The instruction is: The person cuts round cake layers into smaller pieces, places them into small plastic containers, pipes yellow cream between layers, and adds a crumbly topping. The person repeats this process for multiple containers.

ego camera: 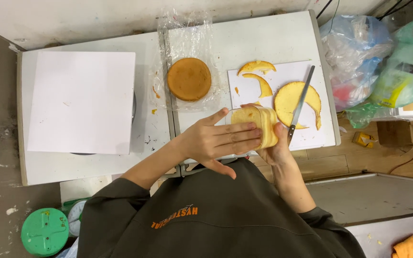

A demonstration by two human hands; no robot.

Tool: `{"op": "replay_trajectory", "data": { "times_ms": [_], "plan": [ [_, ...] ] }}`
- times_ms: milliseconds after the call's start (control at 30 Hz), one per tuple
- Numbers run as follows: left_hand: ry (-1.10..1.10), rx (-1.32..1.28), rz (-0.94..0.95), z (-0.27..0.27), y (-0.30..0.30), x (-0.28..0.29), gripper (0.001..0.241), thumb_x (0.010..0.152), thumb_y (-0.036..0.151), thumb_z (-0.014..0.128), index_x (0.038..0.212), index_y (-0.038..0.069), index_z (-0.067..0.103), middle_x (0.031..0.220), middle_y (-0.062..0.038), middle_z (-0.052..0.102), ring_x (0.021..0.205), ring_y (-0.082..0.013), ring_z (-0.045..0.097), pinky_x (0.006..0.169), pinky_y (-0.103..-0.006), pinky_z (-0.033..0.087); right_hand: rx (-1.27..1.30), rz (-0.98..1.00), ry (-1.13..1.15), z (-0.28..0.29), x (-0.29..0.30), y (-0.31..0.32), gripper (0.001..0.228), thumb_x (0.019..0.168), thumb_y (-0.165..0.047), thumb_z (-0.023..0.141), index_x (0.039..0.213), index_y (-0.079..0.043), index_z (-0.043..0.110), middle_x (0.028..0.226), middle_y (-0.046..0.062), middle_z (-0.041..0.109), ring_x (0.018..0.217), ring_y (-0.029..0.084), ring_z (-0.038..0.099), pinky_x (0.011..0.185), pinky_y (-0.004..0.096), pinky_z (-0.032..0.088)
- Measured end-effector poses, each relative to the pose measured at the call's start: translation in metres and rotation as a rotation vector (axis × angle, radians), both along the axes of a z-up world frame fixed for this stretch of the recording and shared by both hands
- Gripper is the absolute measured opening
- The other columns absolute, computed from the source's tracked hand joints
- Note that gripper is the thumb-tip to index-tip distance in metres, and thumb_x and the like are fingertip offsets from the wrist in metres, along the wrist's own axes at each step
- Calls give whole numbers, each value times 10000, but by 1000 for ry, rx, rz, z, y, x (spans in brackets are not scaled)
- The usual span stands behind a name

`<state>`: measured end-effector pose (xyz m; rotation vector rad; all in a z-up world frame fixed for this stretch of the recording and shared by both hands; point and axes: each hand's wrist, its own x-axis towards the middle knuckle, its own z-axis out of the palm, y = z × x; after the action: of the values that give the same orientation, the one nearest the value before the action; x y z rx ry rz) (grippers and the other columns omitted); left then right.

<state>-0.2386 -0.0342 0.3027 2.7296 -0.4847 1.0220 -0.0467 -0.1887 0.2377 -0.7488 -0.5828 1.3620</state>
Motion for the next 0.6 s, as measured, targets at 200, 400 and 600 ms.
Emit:
{"op": "replay_trajectory", "data": {
  "times_ms": [200, 400, 600],
  "plan": [
    [97, -251, -99, 9, 4, -8, 810, 938, 765, 576, 1418, 115, 636, 1526, -109, 564, 1452, -238, 525, 1280, -593, 16, 22, 162, 353, -22, 6, -1, 1016, 919, -768, 571, 1564, -19, 336, 1358, 249, 593, 929, 433, 727, 610, 523, 639],
    [175, -255, -135, 22, -4, -14, 766, 888, 797, 641, 1368, 201, 669, 1607, -185, 439, 1549, -359, 335, 1296, -581, 74, 207, 297, 601, -36, 10, 7, 966, 921, -686, 594, 1541, 24, 383, 1367, 237, 614, 1005, 430, 723, 641, 563, 642],
    [242, -108, -82, 24, -9, -6, 722, 910, 829, 616, 1255, 195, 642, 1642, -103, 434, 1557, -320, 335, 1293, -591, 65, 96, 154, 545, -52, 13, 4, 1003, 932, -687, 609, 1521, 95, 391, 1317, 241, 633, 1025, 351, 727, 760, 463, 643]
  ]
}}
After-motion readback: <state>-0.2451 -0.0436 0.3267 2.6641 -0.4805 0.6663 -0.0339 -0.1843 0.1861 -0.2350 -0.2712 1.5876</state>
